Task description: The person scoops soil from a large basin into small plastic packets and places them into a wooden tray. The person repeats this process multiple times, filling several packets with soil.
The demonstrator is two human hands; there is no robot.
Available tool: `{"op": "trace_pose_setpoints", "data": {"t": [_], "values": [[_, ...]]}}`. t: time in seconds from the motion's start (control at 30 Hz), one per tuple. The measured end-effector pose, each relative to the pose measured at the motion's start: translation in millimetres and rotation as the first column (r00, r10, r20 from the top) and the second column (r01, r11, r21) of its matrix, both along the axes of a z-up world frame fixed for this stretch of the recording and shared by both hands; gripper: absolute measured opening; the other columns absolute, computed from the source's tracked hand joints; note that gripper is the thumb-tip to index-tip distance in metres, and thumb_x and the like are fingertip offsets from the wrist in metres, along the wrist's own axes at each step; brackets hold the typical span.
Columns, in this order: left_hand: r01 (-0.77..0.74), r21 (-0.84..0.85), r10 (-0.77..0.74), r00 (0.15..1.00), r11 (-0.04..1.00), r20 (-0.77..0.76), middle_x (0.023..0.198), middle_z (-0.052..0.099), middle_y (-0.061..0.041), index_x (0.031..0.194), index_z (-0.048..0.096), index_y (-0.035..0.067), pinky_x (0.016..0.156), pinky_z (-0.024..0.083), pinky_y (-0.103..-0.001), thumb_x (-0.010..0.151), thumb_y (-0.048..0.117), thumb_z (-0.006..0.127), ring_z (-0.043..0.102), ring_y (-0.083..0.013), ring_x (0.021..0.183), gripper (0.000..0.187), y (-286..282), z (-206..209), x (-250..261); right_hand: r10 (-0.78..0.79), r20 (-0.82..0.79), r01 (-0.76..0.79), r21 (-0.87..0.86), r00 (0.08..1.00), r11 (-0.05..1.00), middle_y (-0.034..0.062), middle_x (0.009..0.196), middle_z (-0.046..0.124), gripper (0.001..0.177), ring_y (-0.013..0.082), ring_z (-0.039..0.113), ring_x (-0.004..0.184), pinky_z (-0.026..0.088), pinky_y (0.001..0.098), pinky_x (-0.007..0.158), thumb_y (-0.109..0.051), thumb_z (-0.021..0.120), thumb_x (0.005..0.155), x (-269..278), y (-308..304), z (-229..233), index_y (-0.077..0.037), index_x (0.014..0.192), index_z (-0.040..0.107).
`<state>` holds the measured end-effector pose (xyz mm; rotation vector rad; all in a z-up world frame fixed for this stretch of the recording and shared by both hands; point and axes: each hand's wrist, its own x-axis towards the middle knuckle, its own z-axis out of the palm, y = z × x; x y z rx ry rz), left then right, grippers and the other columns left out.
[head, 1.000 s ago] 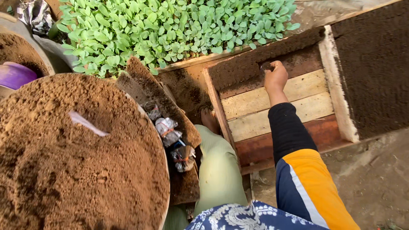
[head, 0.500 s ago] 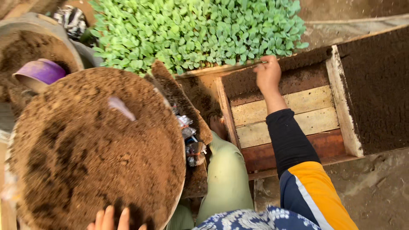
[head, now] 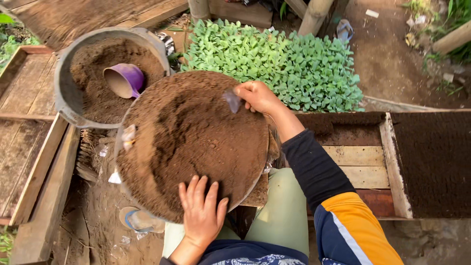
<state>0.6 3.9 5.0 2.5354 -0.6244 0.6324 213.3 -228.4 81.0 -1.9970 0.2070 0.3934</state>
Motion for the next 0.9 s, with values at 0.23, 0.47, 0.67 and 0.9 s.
{"op": "trace_pose_setpoints", "data": {"t": [0.23, 0.47, 0.67, 0.9], "values": [[0.045, -0.229, -0.056, 0.998, 0.972, -0.039, 0.112, 0.053, -0.016, 0.108, 0.056, 0.006, 0.104, 0.021, -0.063, 0.089, 0.026, 0.053, 0.045, -0.0369, 0.116, 0.028, 4, 3, -2, -0.275, 0.037, 0.253, 0.293, 0.961, 0.922, 0.0027, 0.066, 0.050, 0.011, 0.0093, 0.045, 0.052, 0.034, 0.0209, 0.041, -0.006, 0.052, 0.091, -39, 26, 12, -0.010, 0.081, 0.053], [-0.052, -0.748, -0.240, 0.930, 0.662, -0.278, 0.075, 0.059, -0.015, 0.102, 0.061, 0.004, 0.072, 0.047, -0.047, 0.091, 0.020, 0.057, 0.061, -0.0355, 0.078, 0.020, -2, 0, 23, -0.304, -0.070, 0.263, 0.704, 0.950, 0.660, 0.0145, 0.067, 0.059, 0.006, 0.0123, 0.049, 0.044, 0.033, 0.0184, 0.034, -0.008, 0.057, 0.081, -118, 53, -17, -0.009, 0.082, 0.051], [-0.351, -0.922, -0.656, 0.659, 0.166, -0.369, 0.082, 0.066, -0.012, 0.110, 0.054, -0.003, 0.070, 0.051, -0.024, 0.086, 0.008, 0.063, 0.063, -0.0133, 0.077, 0.028, -19, -22, 36, -0.327, -0.161, 0.337, 0.725, 0.931, 0.601, 0.0182, 0.068, 0.061, 0.006, 0.0126, 0.047, 0.044, 0.033, 0.0182, 0.035, -0.006, 0.057, 0.081, -161, 69, -35, -0.008, 0.080, 0.051], [-0.277, -0.899, -0.454, 0.788, 0.340, -0.415, 0.049, 0.057, -0.005, 0.075, 0.063, 0.004, 0.044, 0.039, -0.019, 0.087, 0.009, 0.062, 0.050, -0.0047, 0.050, 0.013, -4, 8, 35, -0.320, 0.310, 0.224, 0.307, 0.895, 0.925, 0.0038, 0.073, 0.061, 0.019, 0.0006, 0.051, 0.057, 0.037, 0.0114, 0.043, -0.009, 0.068, 0.082, -180, 81, -43, -0.003, 0.100, 0.063]]}}
